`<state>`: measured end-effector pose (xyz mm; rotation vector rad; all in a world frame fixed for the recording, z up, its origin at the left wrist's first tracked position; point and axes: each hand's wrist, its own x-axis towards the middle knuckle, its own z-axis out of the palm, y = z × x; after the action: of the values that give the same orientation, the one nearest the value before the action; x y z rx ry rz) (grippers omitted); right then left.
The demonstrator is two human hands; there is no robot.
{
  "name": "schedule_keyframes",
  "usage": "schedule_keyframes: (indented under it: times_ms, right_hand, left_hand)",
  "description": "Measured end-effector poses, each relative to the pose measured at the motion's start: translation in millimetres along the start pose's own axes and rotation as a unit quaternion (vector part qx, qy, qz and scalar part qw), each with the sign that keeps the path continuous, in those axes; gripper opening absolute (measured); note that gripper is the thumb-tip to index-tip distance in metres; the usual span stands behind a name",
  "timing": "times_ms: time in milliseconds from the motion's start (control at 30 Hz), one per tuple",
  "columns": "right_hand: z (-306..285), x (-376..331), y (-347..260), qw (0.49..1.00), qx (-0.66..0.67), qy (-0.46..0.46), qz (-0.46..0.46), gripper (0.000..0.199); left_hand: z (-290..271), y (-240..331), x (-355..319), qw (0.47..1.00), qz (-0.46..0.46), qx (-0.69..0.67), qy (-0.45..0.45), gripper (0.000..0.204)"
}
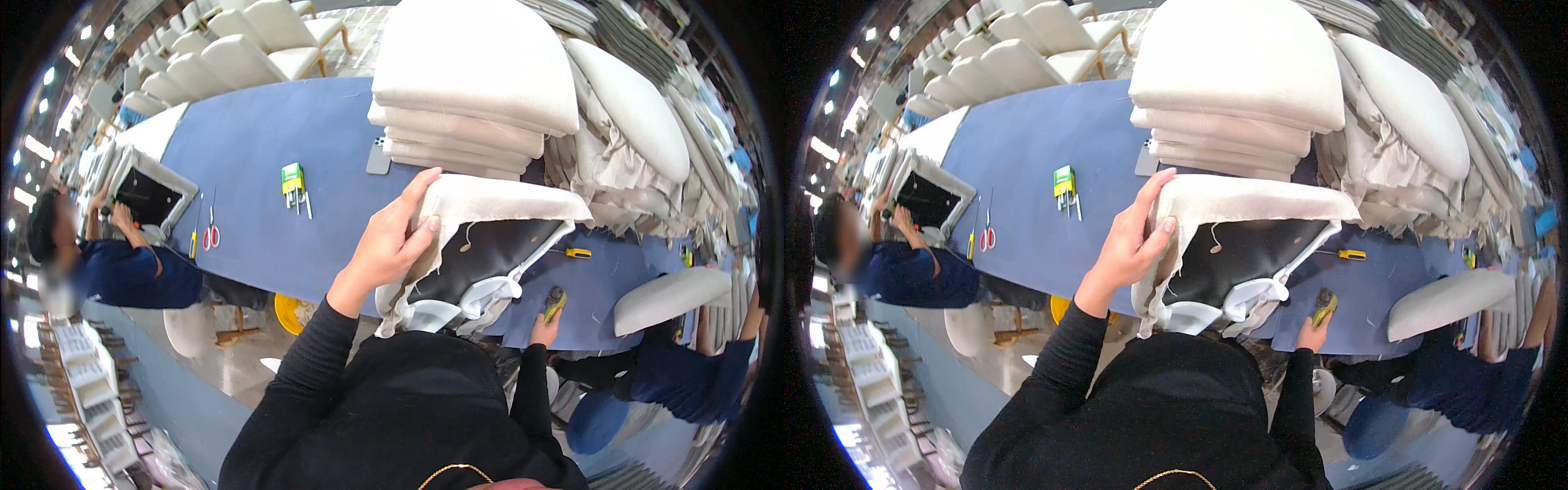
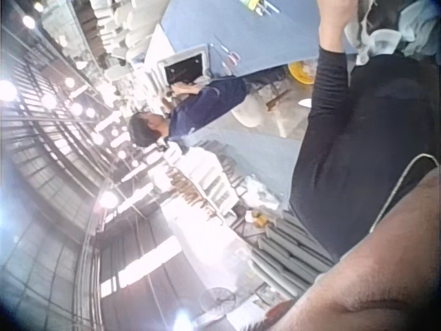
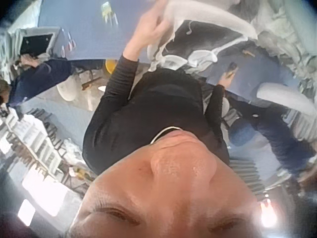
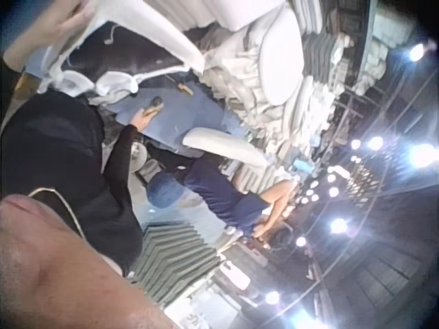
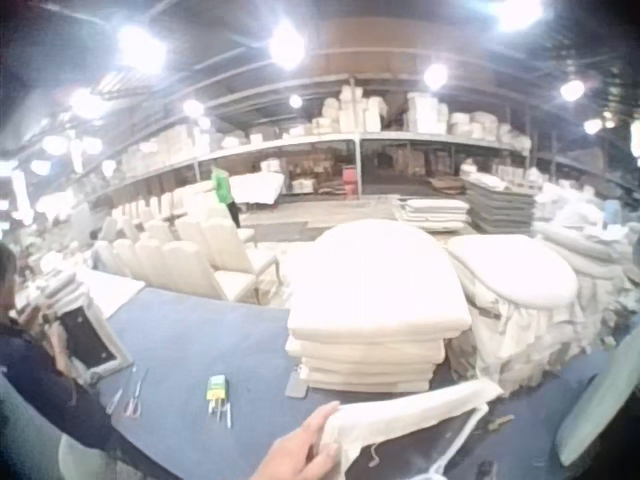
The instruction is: The person staples fabric onto chair seats using a staple gun and trims excess fabric with scissors. They repeat this process on multiple chair seats, flipping them to access different sides and ensuring the fabric is taut.
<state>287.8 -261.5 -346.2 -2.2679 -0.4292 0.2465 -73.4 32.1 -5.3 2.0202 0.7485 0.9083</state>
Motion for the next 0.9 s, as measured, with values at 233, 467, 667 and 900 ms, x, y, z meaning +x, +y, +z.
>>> schedule_keyframes:
  times_ms: [233,467,667,900]
  right_hand:
    - [-25,34,-193,0.939,0.279,0.039,-0.198,0.055]
    - [-143,-10,-417,0.742,0.199,-0.337,-0.544,0.064]
    - [-137,1,-416,0.741,0.233,-0.392,-0.492,0.059]
    - [-127,8,-419,0.760,0.189,-0.371,-0.500,0.049]
  left_hand:
    - [28,36,-5,0.997,0.065,0.049,-0.011,0.063]
    - [66,53,18,0.980,0.148,-0.012,-0.131,0.071]
    - [92,34,23,0.983,0.175,-0.044,-0.017,0.063]
    - [102,60,13,0.958,0.236,0.050,0.157,0.041]
